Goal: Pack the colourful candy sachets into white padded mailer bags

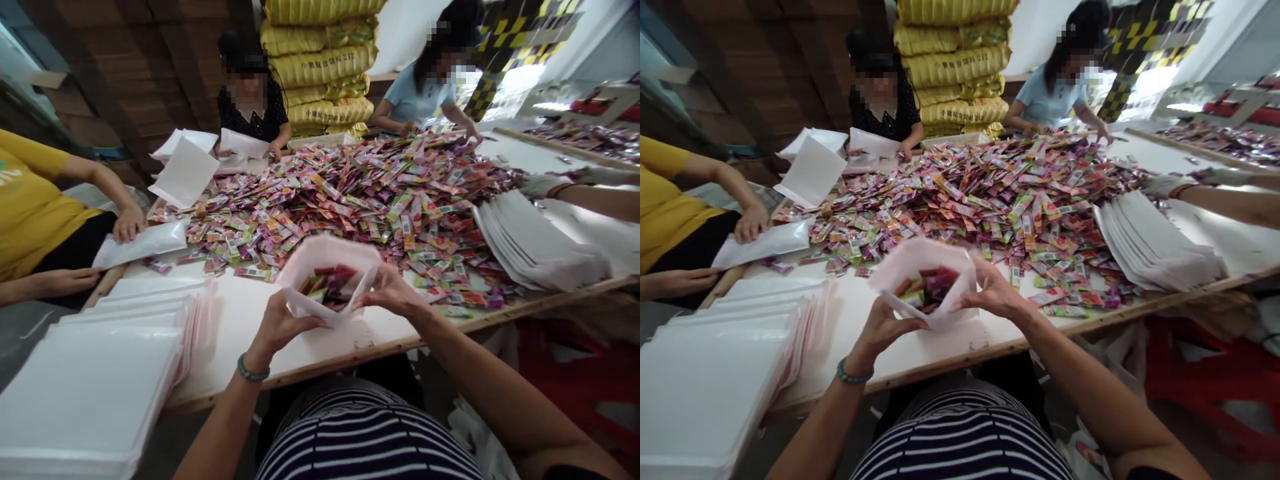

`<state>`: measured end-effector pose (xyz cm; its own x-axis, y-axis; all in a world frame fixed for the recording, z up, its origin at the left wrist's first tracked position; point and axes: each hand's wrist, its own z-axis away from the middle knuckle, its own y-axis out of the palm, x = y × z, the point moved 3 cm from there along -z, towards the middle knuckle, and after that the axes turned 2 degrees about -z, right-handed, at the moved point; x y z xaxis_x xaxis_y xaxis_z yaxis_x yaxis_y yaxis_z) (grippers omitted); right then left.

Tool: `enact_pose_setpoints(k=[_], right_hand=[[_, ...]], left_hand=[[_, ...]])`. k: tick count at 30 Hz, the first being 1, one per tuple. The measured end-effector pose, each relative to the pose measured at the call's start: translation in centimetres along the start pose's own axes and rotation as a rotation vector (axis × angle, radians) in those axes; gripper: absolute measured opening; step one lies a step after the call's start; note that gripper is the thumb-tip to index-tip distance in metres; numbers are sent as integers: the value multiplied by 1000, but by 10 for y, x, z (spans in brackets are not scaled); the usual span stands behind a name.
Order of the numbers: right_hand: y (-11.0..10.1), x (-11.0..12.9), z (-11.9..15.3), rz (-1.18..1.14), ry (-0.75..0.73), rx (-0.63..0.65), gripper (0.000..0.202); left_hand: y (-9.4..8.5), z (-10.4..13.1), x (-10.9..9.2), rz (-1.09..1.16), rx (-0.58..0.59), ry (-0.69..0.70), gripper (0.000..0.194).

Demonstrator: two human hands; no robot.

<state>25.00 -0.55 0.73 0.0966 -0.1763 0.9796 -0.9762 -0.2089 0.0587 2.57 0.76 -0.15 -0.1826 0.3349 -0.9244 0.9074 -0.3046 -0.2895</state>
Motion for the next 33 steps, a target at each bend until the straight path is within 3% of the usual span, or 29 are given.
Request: enact_pose_setpoints(k=[3, 5, 7, 9, 13, 17, 19, 22, 27, 29, 31, 33], right_hand=[[-1, -10, 1, -38, -29, -5, 66], [-2, -11, -2, -49, -55, -15, 70], [-1, -9, -6, -27, -52, -15, 60], [0, -7, -8, 11, -33, -42, 42], [3, 12, 3, 123, -163, -222, 28], [-6, 45, 34, 213, -287, -477, 22], [-15, 50, 47, 269, -266, -606, 25], [-29, 27, 59, 363, -110, -685, 36], [-53, -55, 64, 501, 220, -710, 45], [-59, -63, 64, 736, 156, -808, 38], [-53, -51, 59, 984, -62, -847, 31], [-38, -34, 46, 1156, -274, -683, 30]], left_hand=[[4, -1, 16, 4, 32, 69, 96], [7, -6, 18, 7, 54, 93, 100], [11, -14, 15, 3, 51, 81, 94], [15, -21, 8, 13, 34, 37, 75], [26, -24, -16, 11, -10, 47, 38], [30, -11, -46, 47, -133, 85, 38], [36, -6, -48, 108, -187, 25, 39], [56, -5, -23, 197, -173, -144, 41], [102, -16, 44, 437, -85, -423, 44], [111, -21, 55, 471, -72, -434, 43], [113, -24, 54, 463, -46, -405, 42], [114, -27, 46, 449, 4, -345, 40]])
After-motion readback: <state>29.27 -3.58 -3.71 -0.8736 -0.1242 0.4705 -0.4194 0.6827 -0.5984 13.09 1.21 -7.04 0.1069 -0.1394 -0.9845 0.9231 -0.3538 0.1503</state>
